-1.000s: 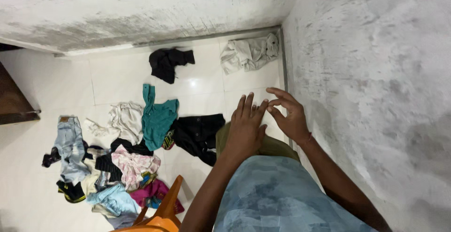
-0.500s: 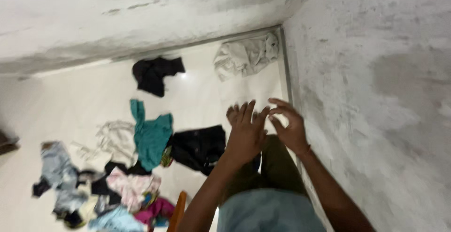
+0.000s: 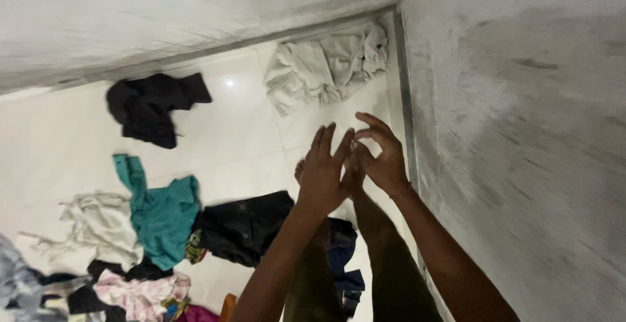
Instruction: The person picks up various clothes from the floor, including a navy shirt, black trousers, and a white t-shirt, and places them onto a bed.
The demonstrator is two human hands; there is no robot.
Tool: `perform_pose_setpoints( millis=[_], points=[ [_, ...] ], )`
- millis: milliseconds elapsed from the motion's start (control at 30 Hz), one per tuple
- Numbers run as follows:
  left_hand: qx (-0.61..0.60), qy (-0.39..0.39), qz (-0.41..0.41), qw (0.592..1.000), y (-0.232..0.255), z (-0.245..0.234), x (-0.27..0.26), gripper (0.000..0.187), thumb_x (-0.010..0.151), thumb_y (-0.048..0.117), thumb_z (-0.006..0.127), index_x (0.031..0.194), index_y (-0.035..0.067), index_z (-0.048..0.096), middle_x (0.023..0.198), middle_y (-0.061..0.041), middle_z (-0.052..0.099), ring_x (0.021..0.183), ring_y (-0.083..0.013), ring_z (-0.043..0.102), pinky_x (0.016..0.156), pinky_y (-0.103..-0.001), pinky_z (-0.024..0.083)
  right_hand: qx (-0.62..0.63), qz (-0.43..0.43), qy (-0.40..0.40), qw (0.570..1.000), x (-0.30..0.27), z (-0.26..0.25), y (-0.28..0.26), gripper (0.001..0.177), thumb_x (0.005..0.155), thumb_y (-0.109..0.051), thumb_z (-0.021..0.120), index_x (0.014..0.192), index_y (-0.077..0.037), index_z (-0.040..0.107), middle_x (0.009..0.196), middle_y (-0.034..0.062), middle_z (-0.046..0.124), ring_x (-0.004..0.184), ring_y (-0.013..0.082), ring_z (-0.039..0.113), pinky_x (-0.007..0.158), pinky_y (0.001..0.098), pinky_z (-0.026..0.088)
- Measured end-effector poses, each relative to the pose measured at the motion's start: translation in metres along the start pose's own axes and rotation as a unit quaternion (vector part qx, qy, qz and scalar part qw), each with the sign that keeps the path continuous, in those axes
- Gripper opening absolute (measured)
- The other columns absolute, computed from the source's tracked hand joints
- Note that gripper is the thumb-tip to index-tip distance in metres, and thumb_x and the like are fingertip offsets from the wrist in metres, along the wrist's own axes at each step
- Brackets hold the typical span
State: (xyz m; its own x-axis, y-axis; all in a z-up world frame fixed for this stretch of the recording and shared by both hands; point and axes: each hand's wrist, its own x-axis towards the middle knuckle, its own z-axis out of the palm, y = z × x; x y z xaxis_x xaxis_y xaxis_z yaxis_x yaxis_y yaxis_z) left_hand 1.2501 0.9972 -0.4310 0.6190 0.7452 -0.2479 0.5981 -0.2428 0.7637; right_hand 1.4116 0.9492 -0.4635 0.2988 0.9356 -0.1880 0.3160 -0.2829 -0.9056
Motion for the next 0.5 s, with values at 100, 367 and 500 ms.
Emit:
perform_pose_setpoints(
  millis=[100,367,500],
  points=[
    [0.002,0.017,-0.005,1.000,-0.045,0.043,0.025,0.074,0.089,0.016,0.070,0.157,0.013,0.042,0.159,-0.031,0.035,0.148,-0.0532,0.031,0.115,-0.058,0.036,0.014,0.027,-0.005,1.000,0.016,0.016,0.054,0.020,0.087,0.002,0.072,0.106,-0.005,0.071,0.147,0.0124,0.060,0.141,0.0287,0.053,0.113,0.0398,0.045],
    [-0.042,0.025,-0.073,0.996,-0.181,0.119,0.094,0.088,0.085,0.018,0.077,0.159,0.011,0.031,0.159,-0.035,0.029,0.146,-0.0542,0.027,0.117,-0.056,0.033,-0.045,0.001,0.069,0.997,0.077,0.053,0.208,0.052,0.091,-0.006,0.077,0.140,-0.006,0.059,0.150,0.0138,0.056,0.143,0.0301,0.051,0.119,0.0406,0.041],
    [-0.037,0.045,-0.112,0.992,-0.237,0.141,0.121,0.098,0.084,0.017,0.081,0.162,0.012,0.022,0.160,-0.036,0.023,0.148,-0.0533,0.022,0.117,-0.056,0.033,-0.123,0.029,0.109,0.986,0.104,0.058,0.276,0.073,0.093,-0.011,0.081,0.155,-0.007,0.043,0.161,0.0162,0.043,0.151,0.0326,0.039,0.124,0.0449,0.035]
  ],
)
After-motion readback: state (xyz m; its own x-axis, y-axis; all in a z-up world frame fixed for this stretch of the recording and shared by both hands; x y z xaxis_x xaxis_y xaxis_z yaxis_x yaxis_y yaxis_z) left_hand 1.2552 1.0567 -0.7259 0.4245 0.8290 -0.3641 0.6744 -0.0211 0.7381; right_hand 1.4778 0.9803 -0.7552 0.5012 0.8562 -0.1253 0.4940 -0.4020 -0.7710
